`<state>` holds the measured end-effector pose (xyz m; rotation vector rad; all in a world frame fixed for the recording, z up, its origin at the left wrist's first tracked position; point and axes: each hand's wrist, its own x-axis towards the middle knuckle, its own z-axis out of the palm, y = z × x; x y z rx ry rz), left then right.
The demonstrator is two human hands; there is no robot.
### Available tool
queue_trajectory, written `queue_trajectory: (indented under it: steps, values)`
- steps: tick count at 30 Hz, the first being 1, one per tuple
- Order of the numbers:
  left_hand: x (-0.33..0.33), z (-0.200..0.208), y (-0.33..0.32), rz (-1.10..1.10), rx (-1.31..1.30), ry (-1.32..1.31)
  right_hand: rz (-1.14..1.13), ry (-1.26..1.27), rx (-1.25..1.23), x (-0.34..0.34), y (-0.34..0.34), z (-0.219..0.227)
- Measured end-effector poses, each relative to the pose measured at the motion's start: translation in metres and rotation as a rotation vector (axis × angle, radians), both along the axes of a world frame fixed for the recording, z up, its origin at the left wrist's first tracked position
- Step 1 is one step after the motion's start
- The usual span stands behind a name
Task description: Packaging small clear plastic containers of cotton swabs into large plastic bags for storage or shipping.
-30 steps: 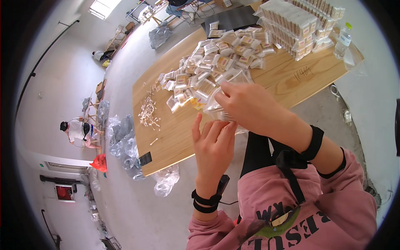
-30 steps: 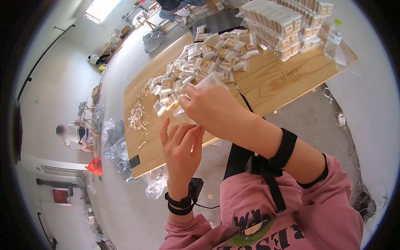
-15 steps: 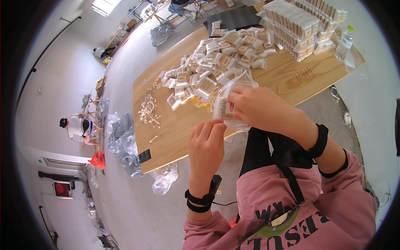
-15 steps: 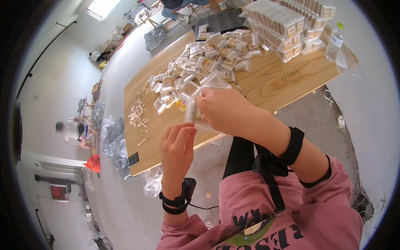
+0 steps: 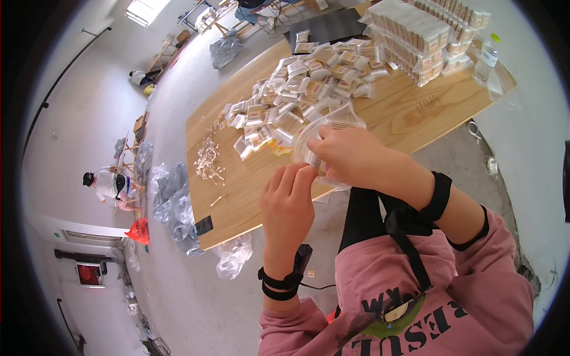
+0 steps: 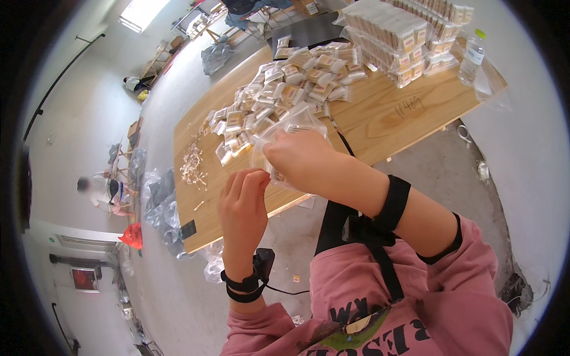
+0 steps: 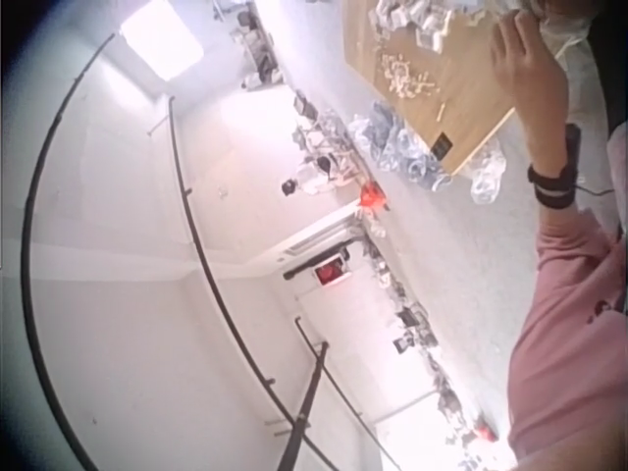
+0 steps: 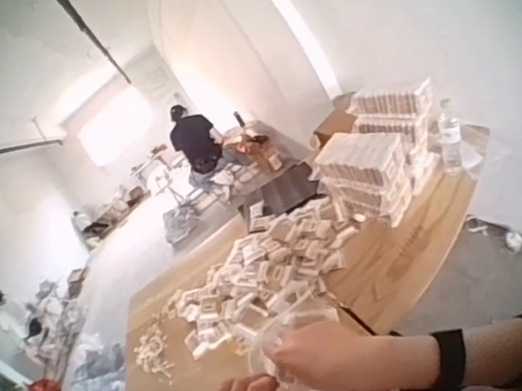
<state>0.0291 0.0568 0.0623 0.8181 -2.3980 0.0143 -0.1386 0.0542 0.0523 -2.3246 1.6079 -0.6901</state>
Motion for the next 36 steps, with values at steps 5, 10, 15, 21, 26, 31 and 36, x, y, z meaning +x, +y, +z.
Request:
queue_trajectory:
  steps: [5, 10, 15, 21, 26, 31, 36]
  values:
    - [0.002, -0.009, 0.002, -0.049, 0.267, 0.047, 0.030, -0.083, -0.091, -0.019, -0.009, -0.002]
    - [-0.002, -0.018, 0.005, -0.075, 0.259, 0.023, -0.025, 0.097, -0.199, -0.030, -0.006, -0.002]
    - [-0.008, -0.016, 0.009, 0.004, 0.295, -0.072, 0.050, 0.200, 0.096, -0.027, -0.009, 0.016]
    - [-0.017, -0.021, 0.010, 0.010, 0.233, -0.076, 0.066, 0.294, 0.003, -0.030, -0.013, 0.006]
    - [-0.020, -0.024, 0.014, 0.069, 0.189, -0.104, -0.003, 0.229, -0.053, -0.025, -0.006, 0.005]
    - [-0.019, -0.024, 0.016, 0.080, 0.192, -0.108, 0.048, 0.174, -0.046, -0.035, -0.005, -0.002]
    - [-0.019, -0.022, 0.016, 0.086, 0.183, -0.118, 0.088, 0.328, -0.111, -0.032, -0.005, 0.003]
